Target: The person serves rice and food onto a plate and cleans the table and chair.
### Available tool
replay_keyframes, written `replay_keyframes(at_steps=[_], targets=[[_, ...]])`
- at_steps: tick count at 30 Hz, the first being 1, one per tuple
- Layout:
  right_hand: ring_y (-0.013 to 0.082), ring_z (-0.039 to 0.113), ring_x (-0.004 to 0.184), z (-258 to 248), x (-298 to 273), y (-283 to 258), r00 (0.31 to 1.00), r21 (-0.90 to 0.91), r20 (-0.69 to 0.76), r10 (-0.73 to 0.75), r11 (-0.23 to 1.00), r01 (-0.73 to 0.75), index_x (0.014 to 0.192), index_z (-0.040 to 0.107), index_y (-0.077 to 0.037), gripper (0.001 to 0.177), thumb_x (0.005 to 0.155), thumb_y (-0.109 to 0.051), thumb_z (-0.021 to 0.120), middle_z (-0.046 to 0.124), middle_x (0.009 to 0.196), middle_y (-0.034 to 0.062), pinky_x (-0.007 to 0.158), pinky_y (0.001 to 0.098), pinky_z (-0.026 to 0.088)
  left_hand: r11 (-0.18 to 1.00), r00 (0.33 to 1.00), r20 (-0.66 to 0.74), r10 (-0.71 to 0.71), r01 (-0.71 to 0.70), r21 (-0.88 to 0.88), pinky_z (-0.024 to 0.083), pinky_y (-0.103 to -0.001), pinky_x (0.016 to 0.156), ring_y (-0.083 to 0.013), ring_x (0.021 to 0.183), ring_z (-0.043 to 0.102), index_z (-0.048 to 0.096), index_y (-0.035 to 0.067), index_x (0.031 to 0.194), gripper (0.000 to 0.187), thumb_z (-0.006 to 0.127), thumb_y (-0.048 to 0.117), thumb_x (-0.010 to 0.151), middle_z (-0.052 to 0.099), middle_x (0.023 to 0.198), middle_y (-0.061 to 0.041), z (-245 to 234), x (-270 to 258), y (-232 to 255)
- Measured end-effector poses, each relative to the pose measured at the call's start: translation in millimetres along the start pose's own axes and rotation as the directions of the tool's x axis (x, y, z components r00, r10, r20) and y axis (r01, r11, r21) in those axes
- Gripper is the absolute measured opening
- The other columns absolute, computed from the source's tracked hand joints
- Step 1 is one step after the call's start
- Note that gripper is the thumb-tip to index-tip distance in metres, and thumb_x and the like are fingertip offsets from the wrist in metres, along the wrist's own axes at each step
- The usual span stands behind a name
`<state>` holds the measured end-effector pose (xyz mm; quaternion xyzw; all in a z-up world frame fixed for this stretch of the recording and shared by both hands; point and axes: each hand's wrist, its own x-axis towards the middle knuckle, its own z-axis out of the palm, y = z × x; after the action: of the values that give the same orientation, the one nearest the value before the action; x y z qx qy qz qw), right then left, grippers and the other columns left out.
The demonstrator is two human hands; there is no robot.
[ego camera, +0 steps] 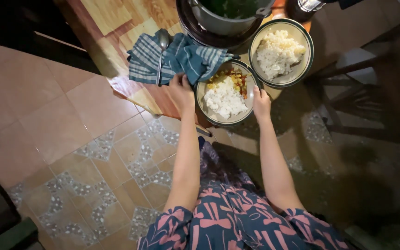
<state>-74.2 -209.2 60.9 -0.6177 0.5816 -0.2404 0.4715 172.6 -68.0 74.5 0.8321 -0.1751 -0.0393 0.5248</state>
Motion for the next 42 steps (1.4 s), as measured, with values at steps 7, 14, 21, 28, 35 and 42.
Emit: replay_keyframes(at_steps=[7, 14, 21, 28, 35, 42], targets=[[0.0520, 0.062, 0.108, -12.9, -8.2, -32.9, 1.000, -0.457, 0.008, -0.009, 0.890, 0.011, 0.106, 0.069, 0.001, 0.058, 0.103, -0.055, 0.050, 0.067, 0.107, 0.0348, 0.093, 0.0554, 0.048, 0.905, 0.989, -0.082, -0.120, 0.075, -0.419, 0.053, -0.029, 0.087, -0.0170, 0.091, 0.068, 0.069, -0.002, 0.106, 0.013, 0.061, 0.006, 0.099, 0.072, 0.097, -0.008, 2.0, 31.2, -1.6], [0.0492, 0.062, 0.113, -14.4, -22.1, -71.1, 1.000, -0.601, -0.009, -0.021, 0.799, 0.011, 0.122, 0.066, -0.001, 0.063, 0.100, -0.059, 0.054, 0.065, 0.119, 0.0314, 0.098, 0.0536, 0.048, 0.672, 0.975, -0.113, -0.193, 0.047, -0.739, 0.050, -0.027, 0.088, -0.0134, 0.094, 0.061, 0.069, 0.000, 0.108, 0.010, 0.067, 0.003, 0.098, 0.068, 0.101, -0.004, 16.6, 75.7, -28.0], [0.0453, 0.048, 0.127, 11.7, -43.1, -130.0, 0.981, -0.702, -0.004, -0.191, 0.699, 0.134, 0.140, 0.050, 0.000, 0.074, 0.093, -0.053, 0.070, 0.048, 0.140, 0.0276, 0.102, 0.0524, 0.045, 0.578, 0.975, -0.021, -0.222, 0.114, -0.808, 0.050, -0.024, 0.083, -0.0101, 0.091, 0.063, 0.069, 0.003, 0.108, 0.012, 0.068, 0.003, 0.096, 0.070, 0.100, -0.001, 18.7, 80.2, -24.3], [0.0405, 0.052, 0.134, 61.6, -61.0, -191.7, 0.839, -0.445, 0.224, -0.496, 0.714, 0.540, 0.142, 0.056, -0.010, 0.054, 0.094, -0.024, 0.076, 0.052, 0.143, 0.0195, 0.110, 0.0480, 0.048, 0.571, 0.943, 0.033, -0.331, 0.228, -0.789, 0.041, -0.024, 0.063, -0.0094, 0.075, 0.052, 0.068, 0.003, 0.109, 0.011, 0.071, 0.007, 0.100, 0.060, 0.089, -0.001, 14.9, 46.7, -61.7], [0.0454, 0.056, 0.116, 128.2, -56.3, -238.3, 0.714, -0.447, 0.575, -0.399, 0.578, 0.683, 0.156, 0.025, -0.021, 0.113, 0.064, -0.021, 0.091, 0.040, 0.146, 0.0222, 0.089, 0.0504, 0.053, 0.583, 0.958, 0.142, -0.251, 0.266, -0.768, 0.041, -0.024, 0.062, -0.0101, 0.074, 0.053, 0.062, 0.009, 0.119, 0.026, 0.072, 0.009, 0.096, 0.063, 0.092, -0.002, -21.0, 58.4, -29.1], [0.0399, 0.064, 0.107, 179.9, 2.6, -178.3, 0.616, -0.539, 0.558, -0.556, 0.322, 0.779, 0.138, 0.057, -0.026, 0.067, 0.078, -0.005, 0.080, 0.059, 0.122, 0.0148, 0.086, 0.0488, 0.056, 0.977, 0.976, -0.136, 0.173, -0.153, 0.146, 0.052, -0.045, 0.094, -0.0378, 0.109, 0.062, 0.065, 0.009, 0.135, 0.049, 0.060, 0.002, 0.086, 0.064, 0.123, -0.019, -31.1, 110.4, -28.0]])
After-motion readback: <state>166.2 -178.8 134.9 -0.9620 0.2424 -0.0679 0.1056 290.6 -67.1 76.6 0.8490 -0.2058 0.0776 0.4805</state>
